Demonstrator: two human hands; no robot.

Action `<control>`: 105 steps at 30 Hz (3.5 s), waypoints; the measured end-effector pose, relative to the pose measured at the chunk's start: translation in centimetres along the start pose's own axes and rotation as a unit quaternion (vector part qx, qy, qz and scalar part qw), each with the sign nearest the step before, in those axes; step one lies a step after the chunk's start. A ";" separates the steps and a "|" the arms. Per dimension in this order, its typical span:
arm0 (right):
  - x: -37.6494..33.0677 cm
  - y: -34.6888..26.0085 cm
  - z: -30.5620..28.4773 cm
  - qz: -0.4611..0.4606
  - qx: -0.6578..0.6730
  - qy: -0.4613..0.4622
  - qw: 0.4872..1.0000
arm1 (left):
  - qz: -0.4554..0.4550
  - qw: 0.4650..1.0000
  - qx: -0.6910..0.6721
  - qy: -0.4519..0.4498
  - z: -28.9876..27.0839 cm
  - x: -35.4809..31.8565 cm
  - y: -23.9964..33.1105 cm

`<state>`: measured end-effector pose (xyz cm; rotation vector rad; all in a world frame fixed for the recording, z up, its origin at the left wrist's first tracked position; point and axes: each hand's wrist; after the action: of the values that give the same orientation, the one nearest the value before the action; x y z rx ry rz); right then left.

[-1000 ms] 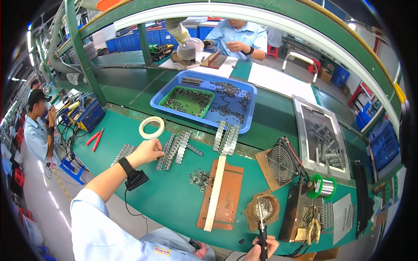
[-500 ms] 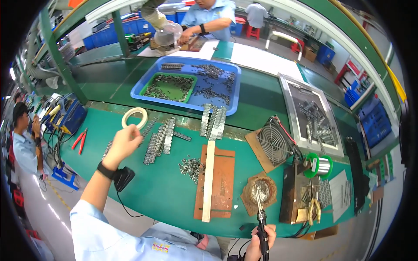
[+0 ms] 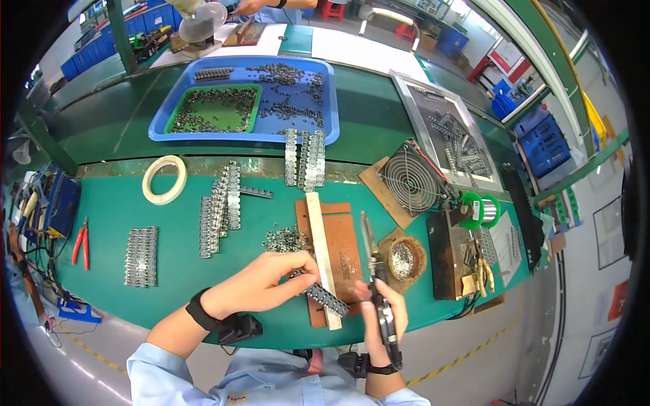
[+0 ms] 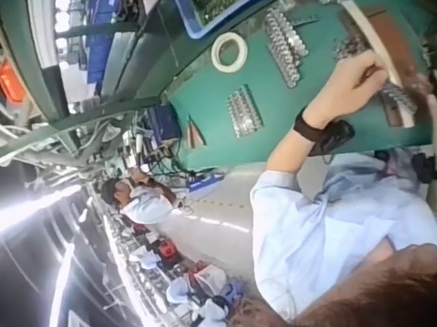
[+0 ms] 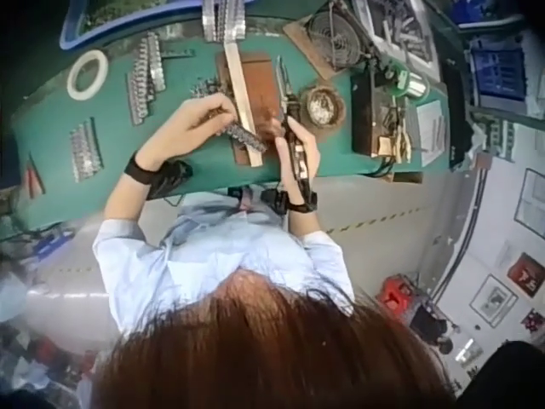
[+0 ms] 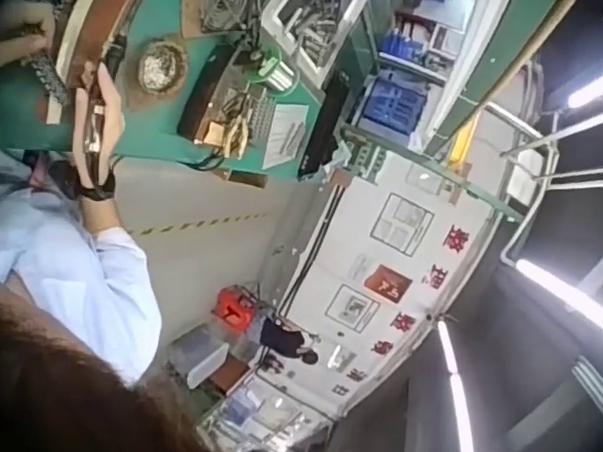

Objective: The person picks up a circuit board strip and places it on a wooden block. They then pick up small metal components and use a soldering iron to fuse each piece to the strip, repeating this process for several components before setting the finished strip aside.

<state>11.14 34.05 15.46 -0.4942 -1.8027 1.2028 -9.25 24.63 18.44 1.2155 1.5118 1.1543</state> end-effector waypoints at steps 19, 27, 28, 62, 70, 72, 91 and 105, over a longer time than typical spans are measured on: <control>-3.8 -0.1 3.1 -0.181 -0.339 -0.070 0.920 | -0.051 0.968 -0.204 0.139 -4.0 -1.8 -1.4; -6.7 -1.5 3.4 -0.173 -0.359 -0.066 0.915 | -0.102 0.972 -0.211 -0.005 -2.6 -1.9 -1.1; -6.8 -1.6 3.3 -0.173 -0.360 -0.064 0.914 | -0.111 0.968 -0.221 -0.034 -2.4 -1.8 -1.3; -3.3 2.7 0.7 -0.025 -0.026 -0.098 0.995 | -0.161 0.950 -0.253 0.087 0.0 -0.4 -2.2; -3.8 3.1 0.3 0.018 0.045 -0.018 0.999 | -0.183 0.963 -0.182 0.072 1.4 -0.5 -2.5; -3.9 3.1 0.3 0.028 0.049 -0.021 0.998 | -0.190 0.963 -0.175 0.071 1.5 -0.4 -2.6; -3.3 3.4 0.3 -0.029 0.060 -0.032 0.997 | -0.213 0.956 -0.190 0.067 1.8 -0.7 -2.7; -3.5 3.4 0.3 -0.012 0.050 -0.046 0.998 | -0.193 0.969 -0.125 0.092 2.0 -0.6 -2.8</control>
<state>12.25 32.92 10.86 -0.3633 -1.8097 1.3115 -7.76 24.02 15.33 0.6229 1.5944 1.1693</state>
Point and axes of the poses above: each hand's wrist, its own x-axis towards the middle knuckle, its own z-axis out of the palm, y = z × x, and after that the axes turned 10 degrees about -z, right-handed
